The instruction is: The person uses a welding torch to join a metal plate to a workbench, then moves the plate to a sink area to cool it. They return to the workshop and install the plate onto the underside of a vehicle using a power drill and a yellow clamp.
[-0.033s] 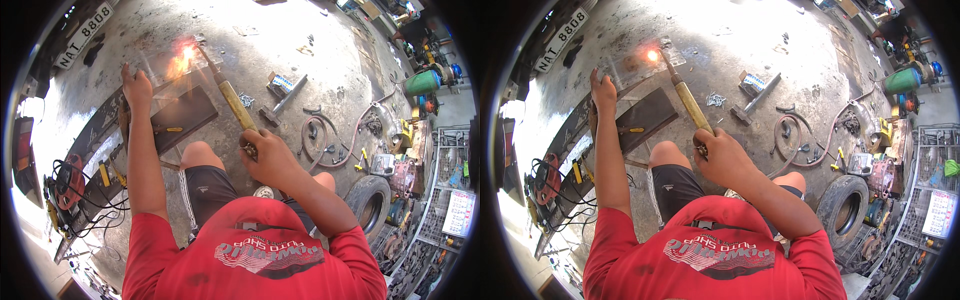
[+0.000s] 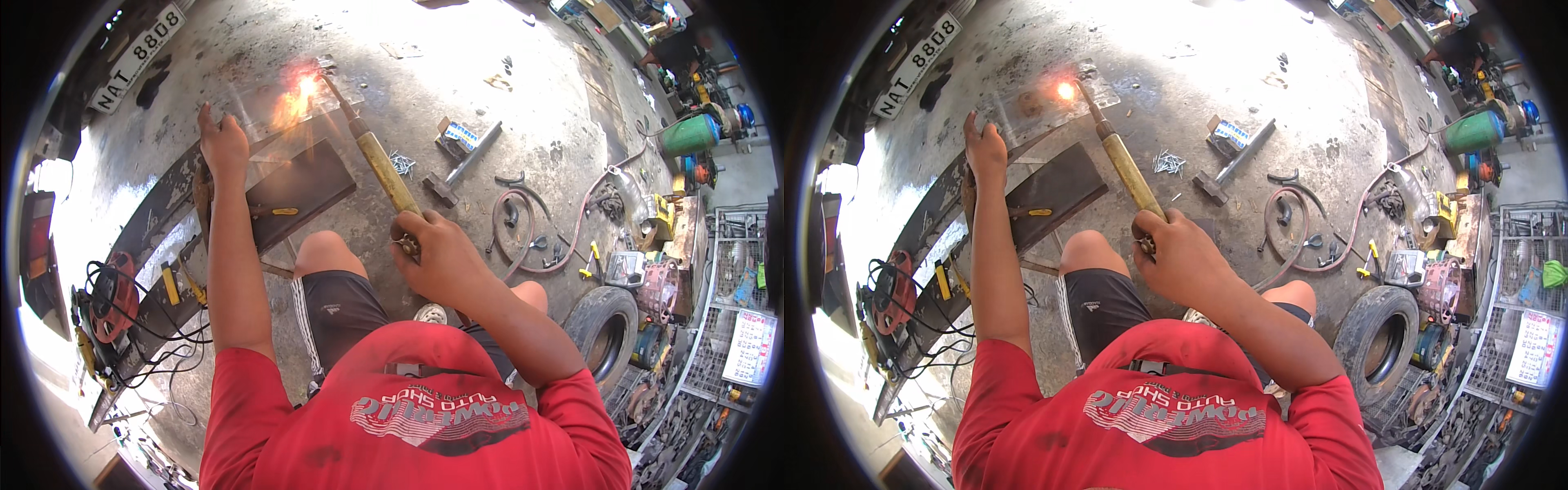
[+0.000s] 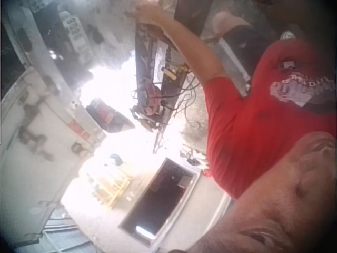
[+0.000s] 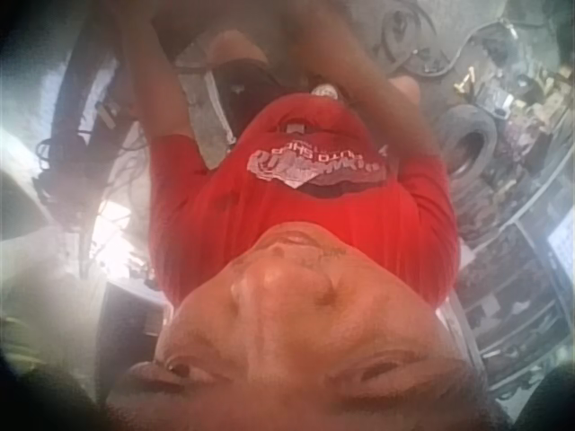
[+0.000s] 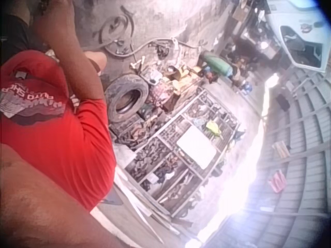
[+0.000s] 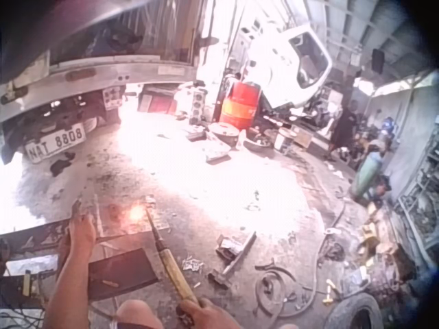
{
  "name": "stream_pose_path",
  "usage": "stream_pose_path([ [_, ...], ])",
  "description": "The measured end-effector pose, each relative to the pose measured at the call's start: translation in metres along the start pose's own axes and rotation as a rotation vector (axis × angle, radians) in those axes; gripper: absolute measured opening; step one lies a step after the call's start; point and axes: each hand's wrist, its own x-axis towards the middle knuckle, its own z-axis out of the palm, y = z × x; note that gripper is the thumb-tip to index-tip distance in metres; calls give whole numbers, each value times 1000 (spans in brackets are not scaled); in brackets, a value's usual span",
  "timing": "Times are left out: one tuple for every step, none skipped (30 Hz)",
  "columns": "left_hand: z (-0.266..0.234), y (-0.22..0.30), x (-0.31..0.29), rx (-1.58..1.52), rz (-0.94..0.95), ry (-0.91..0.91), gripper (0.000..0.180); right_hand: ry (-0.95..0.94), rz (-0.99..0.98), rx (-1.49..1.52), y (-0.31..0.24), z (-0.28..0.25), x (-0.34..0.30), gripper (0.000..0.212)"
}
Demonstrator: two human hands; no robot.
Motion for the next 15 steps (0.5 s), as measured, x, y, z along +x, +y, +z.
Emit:
stream_pose_path([
  [1, 0, 0, -10, -14, -10, 64, 1, -1, -3, 1, 0, 0, 20],
  [1, 0, 0, -19, -27, -20, 64, 2, -2, -6, 1, 1, 0, 20],
  [0, 0, 0, -28, -41, -29, 64, 2, -4, -5, 1, 1, 0, 20],
  [0, 1, -1, -33, -29, -23, 64, 3, -6, -4, 1, 1, 0, 20],
  [0, 1, -1, -37, -18, -17, 64, 3, -9, -3, 1, 1, 0, 20],
  [0, 3, -2, -42, -6, -12, 64, 6, -14, -3, 2, 2, 0, 20],
  [-1, 4, -2, -33, -20, -16, 64, 9, -19, -4, 3, 2, 0, 20],
  [-2, 6, -2, -25, -34, -20, 64, 12, -24, -4, 3, 2, -1, 20],
  [-2, 8, -3, -16, -48, -25, 64, 9, -21, -2, 3, 3, -1, 21],
  [-3, 10, -3, -10, -76, -36, 64, 6, -17, 0, 3, 3, -1, 21],
  [-4, 12, -3, -4, -103, -48, 64, 3, -14, 2, 2, 3, -1, 21],
  [-4, 13, -3, 2, -132, -59, 64, 8, -10, 5, 2, 2, -1, 20],
  [-5, 13, -3, 2, -137, -58, 65, 12, -7, 7, 1, 2, -2, 19],
  [-5, 14, -3, 2, -143, -57, 65, 17, -3, 10, 0, 2, -2, 17],
  [-5, 13, -3, 2, -148, -55, 65, 23, -6, 8, 0, 3, -2, 17],
])
